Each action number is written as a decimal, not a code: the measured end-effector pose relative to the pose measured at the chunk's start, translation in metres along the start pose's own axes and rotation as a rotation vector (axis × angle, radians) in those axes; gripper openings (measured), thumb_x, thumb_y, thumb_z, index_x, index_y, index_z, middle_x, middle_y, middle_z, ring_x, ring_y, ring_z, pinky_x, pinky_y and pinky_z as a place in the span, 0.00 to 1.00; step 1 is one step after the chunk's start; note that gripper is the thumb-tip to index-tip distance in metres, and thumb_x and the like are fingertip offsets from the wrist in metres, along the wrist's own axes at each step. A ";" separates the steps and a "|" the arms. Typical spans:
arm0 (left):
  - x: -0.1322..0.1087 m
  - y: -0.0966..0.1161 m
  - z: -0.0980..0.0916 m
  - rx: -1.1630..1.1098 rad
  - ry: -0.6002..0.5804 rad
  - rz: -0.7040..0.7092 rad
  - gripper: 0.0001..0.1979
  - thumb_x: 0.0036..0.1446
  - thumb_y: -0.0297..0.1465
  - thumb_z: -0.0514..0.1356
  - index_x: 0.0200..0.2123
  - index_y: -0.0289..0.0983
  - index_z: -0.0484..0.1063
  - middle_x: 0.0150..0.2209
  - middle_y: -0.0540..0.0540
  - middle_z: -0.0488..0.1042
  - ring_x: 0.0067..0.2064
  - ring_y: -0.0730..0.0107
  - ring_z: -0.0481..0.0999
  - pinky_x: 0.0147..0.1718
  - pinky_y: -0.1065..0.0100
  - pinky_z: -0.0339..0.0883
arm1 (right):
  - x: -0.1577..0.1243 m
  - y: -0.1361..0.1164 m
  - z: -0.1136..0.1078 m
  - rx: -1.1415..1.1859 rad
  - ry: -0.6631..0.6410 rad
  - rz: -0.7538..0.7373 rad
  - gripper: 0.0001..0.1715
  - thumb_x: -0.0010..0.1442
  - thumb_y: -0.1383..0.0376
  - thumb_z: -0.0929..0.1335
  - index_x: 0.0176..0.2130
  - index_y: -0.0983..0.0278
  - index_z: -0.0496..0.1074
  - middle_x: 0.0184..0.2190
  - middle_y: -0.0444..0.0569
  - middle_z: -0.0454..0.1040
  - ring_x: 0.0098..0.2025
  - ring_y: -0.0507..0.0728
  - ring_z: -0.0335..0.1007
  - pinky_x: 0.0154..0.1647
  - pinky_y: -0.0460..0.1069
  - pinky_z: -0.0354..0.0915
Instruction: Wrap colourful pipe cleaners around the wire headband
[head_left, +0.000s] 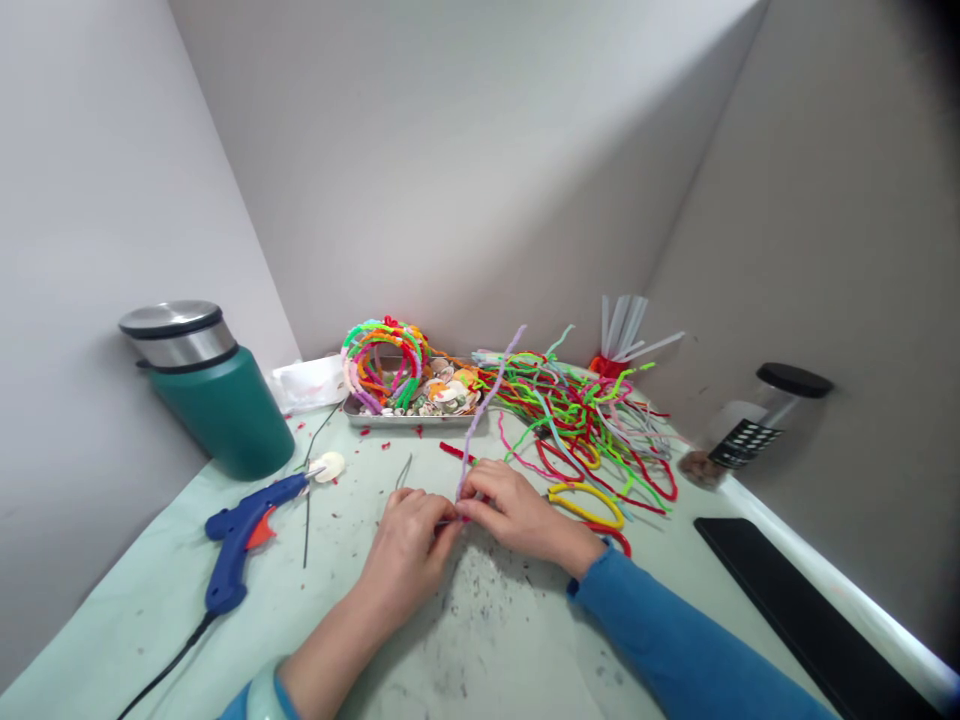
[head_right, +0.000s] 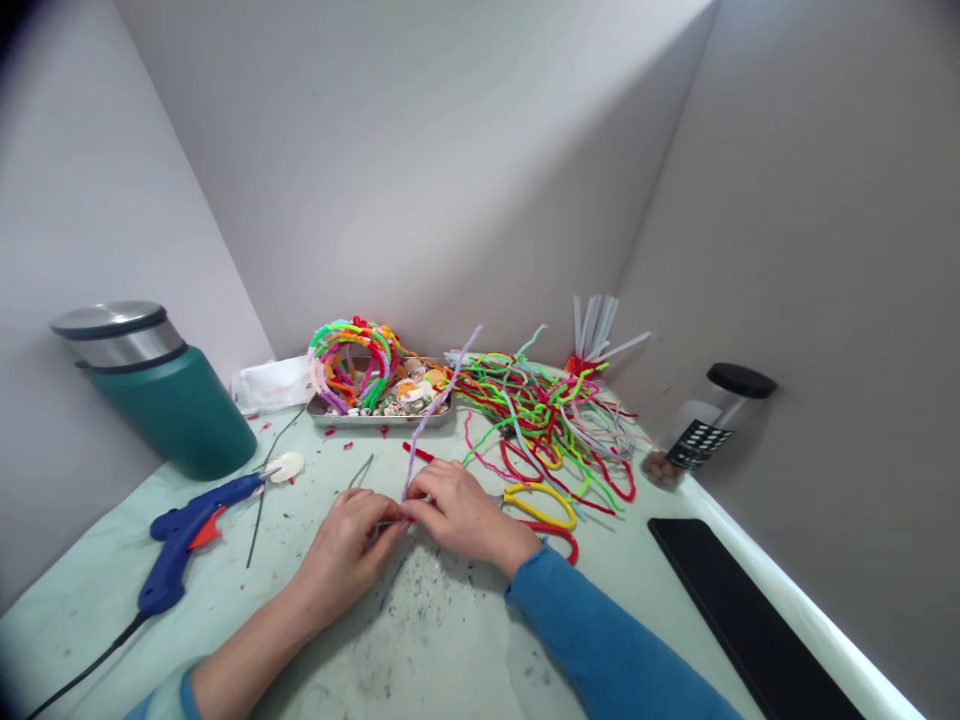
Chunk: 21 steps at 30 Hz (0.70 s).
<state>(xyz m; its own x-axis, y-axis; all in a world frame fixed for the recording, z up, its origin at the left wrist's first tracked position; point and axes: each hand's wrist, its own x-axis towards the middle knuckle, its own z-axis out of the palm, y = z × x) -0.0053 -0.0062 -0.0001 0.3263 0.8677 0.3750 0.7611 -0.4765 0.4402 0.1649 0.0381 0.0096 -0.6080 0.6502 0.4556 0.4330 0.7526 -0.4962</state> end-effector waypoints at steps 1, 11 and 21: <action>0.000 0.000 0.000 -0.013 0.015 -0.016 0.07 0.56 0.29 0.53 0.29 0.37 0.69 0.25 0.49 0.70 0.31 0.67 0.67 0.38 0.62 0.57 | 0.001 -0.001 0.000 0.011 0.026 -0.002 0.08 0.58 0.64 0.65 0.29 0.64 0.67 0.28 0.46 0.68 0.34 0.54 0.62 0.37 0.49 0.58; 0.006 -0.003 -0.009 -0.249 0.196 -0.199 0.11 0.54 0.36 0.55 0.25 0.36 0.68 0.23 0.50 0.69 0.27 0.72 0.65 0.27 0.71 0.58 | 0.002 0.005 0.001 0.234 0.415 0.439 0.19 0.62 0.61 0.58 0.23 0.65 0.65 0.20 0.43 0.65 0.25 0.51 0.60 0.27 0.46 0.55; 0.007 0.000 -0.014 -0.595 0.161 -0.247 0.12 0.53 0.37 0.57 0.25 0.35 0.69 0.23 0.51 0.68 0.27 0.74 0.64 0.28 0.74 0.58 | 0.000 -0.001 0.020 1.176 0.086 0.396 0.14 0.56 0.63 0.65 0.44 0.63 0.70 0.21 0.42 0.66 0.23 0.49 0.60 0.25 0.45 0.57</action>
<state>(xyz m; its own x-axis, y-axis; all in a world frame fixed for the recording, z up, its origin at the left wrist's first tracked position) -0.0108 -0.0023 0.0135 0.0589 0.9515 0.3021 0.3483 -0.3032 0.8870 0.1507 0.0354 -0.0043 -0.5066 0.8493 0.1485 -0.3091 -0.0182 -0.9508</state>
